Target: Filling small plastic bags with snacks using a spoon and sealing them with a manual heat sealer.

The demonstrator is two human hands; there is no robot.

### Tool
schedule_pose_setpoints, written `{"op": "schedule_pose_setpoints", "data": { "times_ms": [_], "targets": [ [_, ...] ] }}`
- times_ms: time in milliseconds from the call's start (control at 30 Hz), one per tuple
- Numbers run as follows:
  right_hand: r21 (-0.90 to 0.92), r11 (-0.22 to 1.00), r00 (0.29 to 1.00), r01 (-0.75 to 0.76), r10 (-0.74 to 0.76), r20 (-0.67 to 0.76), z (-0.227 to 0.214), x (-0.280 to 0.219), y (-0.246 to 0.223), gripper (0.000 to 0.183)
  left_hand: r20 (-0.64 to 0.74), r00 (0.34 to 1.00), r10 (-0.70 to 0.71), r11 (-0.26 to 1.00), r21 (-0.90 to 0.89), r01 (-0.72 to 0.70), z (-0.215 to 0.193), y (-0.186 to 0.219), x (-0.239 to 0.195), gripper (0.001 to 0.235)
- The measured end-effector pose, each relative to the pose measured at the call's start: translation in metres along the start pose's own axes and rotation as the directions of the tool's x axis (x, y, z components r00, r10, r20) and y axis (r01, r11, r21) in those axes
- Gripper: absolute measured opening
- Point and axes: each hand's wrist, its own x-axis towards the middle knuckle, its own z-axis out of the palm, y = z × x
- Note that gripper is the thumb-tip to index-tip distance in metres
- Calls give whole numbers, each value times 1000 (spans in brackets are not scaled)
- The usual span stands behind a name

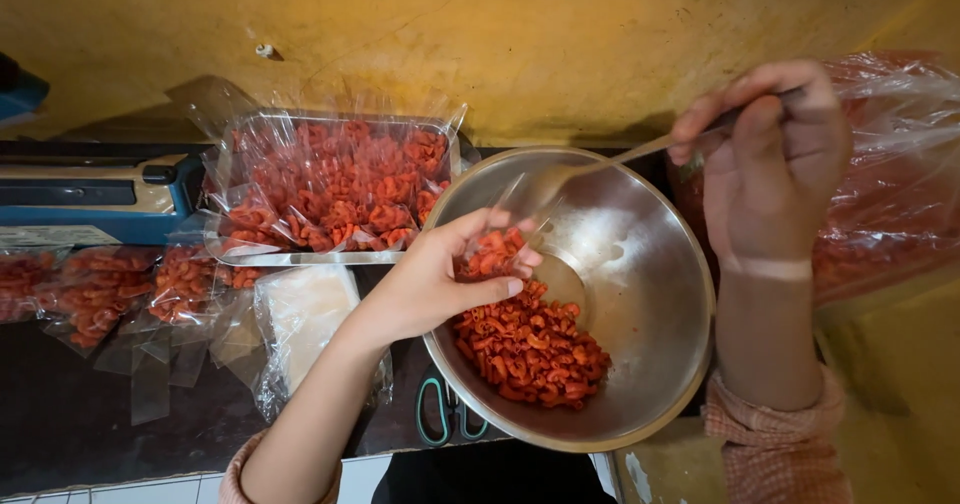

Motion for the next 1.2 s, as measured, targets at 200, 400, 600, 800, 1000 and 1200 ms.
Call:
{"op": "schedule_pose_setpoints", "data": {
  "times_ms": [200, 400, 600, 800, 1000, 1200],
  "targets": [
    [37, 999, 972, 0, -9, 234, -1, -3, 9, 16, 6, 1000, -1, 999, -43, 1, 2, 9, 0, 25],
    [157, 987, 978, -44, 10, 210, -9, -3, 6, 15, -65, 996, -54, 983, 170, 65, 2, 8, 0, 33],
    [107, 994, 985, -20, 2, 171, -11, -4, 5, 15, -34, 997, -69, 991, 116, 72, 4, 4, 1, 43],
    [159, 987, 944, -9, -44, 328, 0, -8, 10, 15, 43, 999, 11, 1000, -13, -10, 5, 17, -1, 16],
    [146, 989, 996, 29, -41, 79, 0, -13, 7, 17, 22, 999, 31, 999, 34, -32, 2, 10, 0, 15],
    [208, 976, 940, 60, -125, 319, 0, -8, 17, 13, 26, 999, -24, 999, -21, 25, 3, 12, 1, 15]
  ]
}}
